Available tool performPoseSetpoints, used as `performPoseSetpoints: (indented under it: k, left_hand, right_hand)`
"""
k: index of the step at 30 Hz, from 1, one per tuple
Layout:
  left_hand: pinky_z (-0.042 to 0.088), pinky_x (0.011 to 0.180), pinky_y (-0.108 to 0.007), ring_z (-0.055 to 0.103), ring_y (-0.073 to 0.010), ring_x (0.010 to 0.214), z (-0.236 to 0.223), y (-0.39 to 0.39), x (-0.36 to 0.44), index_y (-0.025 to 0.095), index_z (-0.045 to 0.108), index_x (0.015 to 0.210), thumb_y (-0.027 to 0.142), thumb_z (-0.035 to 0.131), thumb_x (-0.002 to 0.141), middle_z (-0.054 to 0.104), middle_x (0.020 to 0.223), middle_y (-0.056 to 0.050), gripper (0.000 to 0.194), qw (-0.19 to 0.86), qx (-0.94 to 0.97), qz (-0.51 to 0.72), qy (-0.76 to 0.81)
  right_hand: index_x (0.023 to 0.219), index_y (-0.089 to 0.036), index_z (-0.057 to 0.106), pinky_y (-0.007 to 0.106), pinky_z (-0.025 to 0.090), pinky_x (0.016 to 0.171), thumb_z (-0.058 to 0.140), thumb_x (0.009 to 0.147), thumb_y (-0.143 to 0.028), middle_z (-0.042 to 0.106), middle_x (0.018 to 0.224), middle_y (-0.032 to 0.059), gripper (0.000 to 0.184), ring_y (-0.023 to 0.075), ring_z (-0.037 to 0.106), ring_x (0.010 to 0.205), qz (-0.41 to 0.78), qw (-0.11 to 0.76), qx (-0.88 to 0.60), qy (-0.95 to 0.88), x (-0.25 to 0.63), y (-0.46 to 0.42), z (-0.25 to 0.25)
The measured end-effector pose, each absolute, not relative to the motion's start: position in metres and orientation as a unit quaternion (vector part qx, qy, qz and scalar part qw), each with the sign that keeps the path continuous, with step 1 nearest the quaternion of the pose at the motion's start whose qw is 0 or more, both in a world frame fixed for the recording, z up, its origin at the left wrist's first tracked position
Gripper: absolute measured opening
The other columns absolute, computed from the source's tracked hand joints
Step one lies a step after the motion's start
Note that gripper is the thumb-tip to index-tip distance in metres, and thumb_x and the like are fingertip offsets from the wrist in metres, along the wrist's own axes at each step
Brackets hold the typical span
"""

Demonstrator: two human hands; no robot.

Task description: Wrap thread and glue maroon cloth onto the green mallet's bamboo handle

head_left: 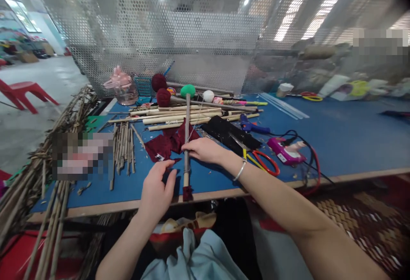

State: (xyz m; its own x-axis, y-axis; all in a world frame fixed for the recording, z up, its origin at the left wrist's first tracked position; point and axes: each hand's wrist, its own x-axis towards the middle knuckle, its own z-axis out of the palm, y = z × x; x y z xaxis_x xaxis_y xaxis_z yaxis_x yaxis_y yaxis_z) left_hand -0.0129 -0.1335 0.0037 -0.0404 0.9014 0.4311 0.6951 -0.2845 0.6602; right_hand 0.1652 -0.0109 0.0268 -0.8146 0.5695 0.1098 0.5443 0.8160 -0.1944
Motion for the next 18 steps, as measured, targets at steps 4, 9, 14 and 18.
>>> performPoseSetpoints:
  k: [4,9,14,18]
  left_hand:
    - [0.046,0.077,-0.032,0.058,-0.0186,0.086,-0.003,-0.157,-0.033,0.017,0.055,0.103,0.033,0.043,0.084,0.061,0.094,-0.008,0.027,0.125,0.643,0.421,0.628]
    - [0.043,0.084,-0.04,0.055,-0.0244,0.095,-0.02,-0.175,-0.045,0.016,0.046,0.112,0.043,0.061,0.07,0.057,0.102,-0.01,0.053,0.068,0.623,0.402,0.667]
    - [0.044,0.084,-0.039,0.055,-0.0233,0.097,-0.024,-0.177,-0.046,0.016,0.042,0.116,0.038,0.058,0.073,0.054,0.105,-0.011,0.051,0.063,0.597,0.43,0.675]
    - [0.047,0.081,-0.035,0.056,-0.0204,0.094,-0.019,-0.18,-0.05,0.018,0.043,0.114,0.032,0.051,0.078,0.055,0.106,-0.01,0.039,0.073,0.578,0.47,0.663]
  right_hand:
    - [0.106,-0.021,0.062,0.024,0.041,0.073,0.051,0.083,-0.024,0.067,0.102,0.0055,0.026,0.0171,0.062,0.09,0.04,0.101,-0.283,-0.953,0.143,0.003,0.024]
    - [0.102,-0.021,0.062,0.023,0.039,0.065,0.049,0.084,-0.025,0.068,0.092,0.0057,0.022,0.0168,0.062,0.083,-0.017,0.105,-0.283,-0.953,0.118,0.011,0.027]
    - [0.109,-0.018,0.056,0.024,0.034,0.059,0.038,0.089,-0.019,0.065,0.083,0.0084,0.027,0.0162,0.059,0.074,-0.118,0.126,-0.302,-0.938,0.112,0.004,0.036]
    - [0.111,-0.017,0.053,0.024,0.032,0.056,0.035,0.09,-0.02,0.061,0.077,0.0067,0.028,0.014,0.055,0.065,-0.17,0.149,-0.332,-0.915,0.122,-0.009,0.037]
